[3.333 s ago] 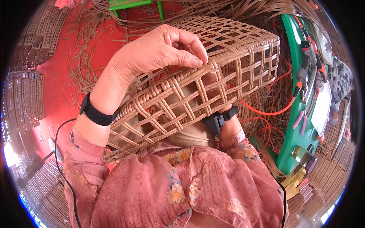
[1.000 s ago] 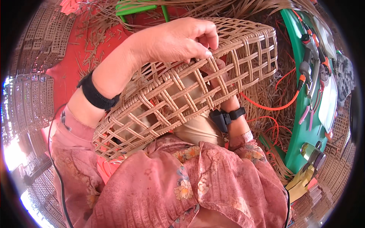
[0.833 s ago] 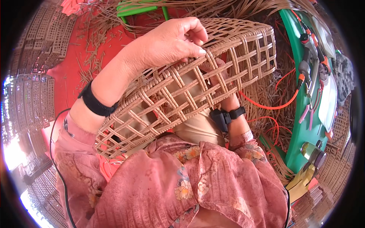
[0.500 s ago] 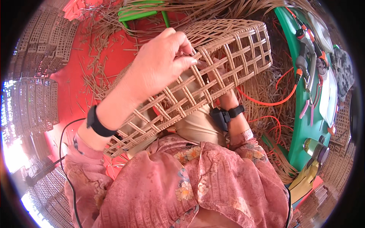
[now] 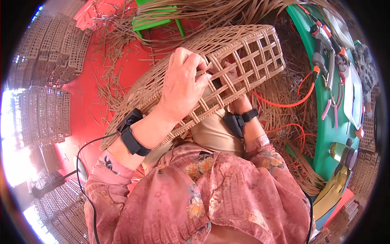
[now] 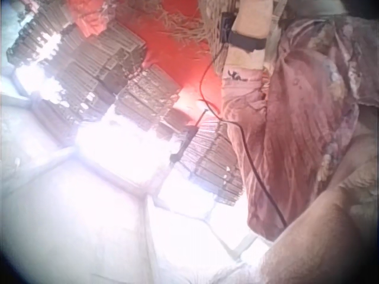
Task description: The recorder is assembling a wicker or bamboo furniture piece, using a pneumatic staple gun to attach strips and pliers to trim them.
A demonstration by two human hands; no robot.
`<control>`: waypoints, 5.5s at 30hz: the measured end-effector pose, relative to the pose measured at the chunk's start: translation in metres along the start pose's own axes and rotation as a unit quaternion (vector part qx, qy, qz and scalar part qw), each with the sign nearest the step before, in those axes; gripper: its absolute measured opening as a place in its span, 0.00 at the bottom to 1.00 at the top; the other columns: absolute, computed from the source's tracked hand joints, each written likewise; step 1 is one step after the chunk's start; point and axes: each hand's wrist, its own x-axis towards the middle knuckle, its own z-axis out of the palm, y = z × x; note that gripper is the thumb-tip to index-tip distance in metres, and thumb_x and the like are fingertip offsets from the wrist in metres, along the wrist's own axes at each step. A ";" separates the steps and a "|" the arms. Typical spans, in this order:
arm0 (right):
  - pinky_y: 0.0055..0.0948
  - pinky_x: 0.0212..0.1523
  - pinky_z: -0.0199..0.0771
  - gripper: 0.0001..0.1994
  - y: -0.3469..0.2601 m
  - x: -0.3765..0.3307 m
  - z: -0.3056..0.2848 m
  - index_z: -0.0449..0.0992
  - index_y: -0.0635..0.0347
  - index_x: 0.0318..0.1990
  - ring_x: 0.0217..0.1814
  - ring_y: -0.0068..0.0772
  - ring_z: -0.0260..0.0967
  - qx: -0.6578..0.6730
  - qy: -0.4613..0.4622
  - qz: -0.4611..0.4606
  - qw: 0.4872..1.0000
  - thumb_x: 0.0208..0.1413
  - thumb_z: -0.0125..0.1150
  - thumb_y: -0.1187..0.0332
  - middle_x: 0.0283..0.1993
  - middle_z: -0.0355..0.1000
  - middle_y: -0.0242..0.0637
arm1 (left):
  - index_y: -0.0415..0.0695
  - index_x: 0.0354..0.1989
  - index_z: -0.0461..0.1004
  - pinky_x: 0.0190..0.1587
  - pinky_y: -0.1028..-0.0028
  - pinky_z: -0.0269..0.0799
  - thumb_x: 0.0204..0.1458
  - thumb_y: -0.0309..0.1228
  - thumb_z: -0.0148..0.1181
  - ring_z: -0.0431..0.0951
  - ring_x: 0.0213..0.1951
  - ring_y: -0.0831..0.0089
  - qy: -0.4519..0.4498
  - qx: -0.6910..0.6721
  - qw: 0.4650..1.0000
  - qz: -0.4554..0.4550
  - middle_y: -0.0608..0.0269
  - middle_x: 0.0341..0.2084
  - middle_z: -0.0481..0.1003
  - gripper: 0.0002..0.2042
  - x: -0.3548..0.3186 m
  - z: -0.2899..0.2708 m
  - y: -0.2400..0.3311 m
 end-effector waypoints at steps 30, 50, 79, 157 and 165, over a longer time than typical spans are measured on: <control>0.24 0.43 0.75 0.11 0.002 0.016 -0.010 0.75 0.66 0.46 0.39 0.26 0.73 0.001 -0.045 0.027 0.999 0.61 0.58 0.67 0.37 0.76 0.36 | 0.41 0.43 0.77 0.43 0.79 0.70 0.51 0.29 0.63 0.72 0.37 0.82 -0.289 -0.162 0.938 -0.101 0.70 0.32 0.73 0.11 0.065 -0.031 -0.040; 0.20 0.39 0.73 0.13 0.014 -0.018 -0.050 0.74 0.66 0.51 0.38 0.21 0.71 -0.318 0.072 -0.090 0.941 0.63 0.54 0.69 0.38 0.75 0.32 | 0.41 0.41 0.75 0.42 0.79 0.69 0.53 0.28 0.61 0.72 0.37 0.83 -0.206 -0.190 0.958 -0.065 0.70 0.35 0.75 0.09 0.047 -0.025 -0.045; 0.44 0.53 0.71 0.35 -0.289 0.084 -0.211 0.79 0.64 0.45 0.54 0.50 0.73 -0.861 0.292 0.249 0.335 0.38 0.66 0.40 0.50 0.75 0.51 | 0.41 0.37 0.73 0.44 0.77 0.68 0.50 0.26 0.59 0.72 0.39 0.80 -0.184 -0.248 0.947 -0.090 0.69 0.33 0.72 0.07 0.047 -0.019 -0.045; 0.20 0.28 0.70 0.20 -0.230 -0.085 0.073 0.74 0.67 0.41 0.25 0.18 0.68 -0.529 0.182 0.060 0.827 0.43 0.73 0.67 0.30 0.74 0.32 | 0.40 0.34 0.76 0.41 0.70 0.70 0.53 0.38 0.57 0.76 0.35 0.69 -0.145 -0.243 0.957 -0.069 0.57 0.30 0.77 0.12 0.044 0.000 -0.064; 0.20 0.26 0.68 0.14 -0.295 -0.051 -0.053 0.71 0.58 0.41 0.26 0.20 0.67 -0.512 0.284 -0.011 0.811 0.49 0.62 0.63 0.29 0.72 0.31 | 0.39 0.34 0.73 0.40 0.63 0.70 0.53 0.34 0.59 0.75 0.37 0.56 -0.089 -0.068 0.993 0.038 0.53 0.33 0.74 0.10 0.035 -0.006 -0.034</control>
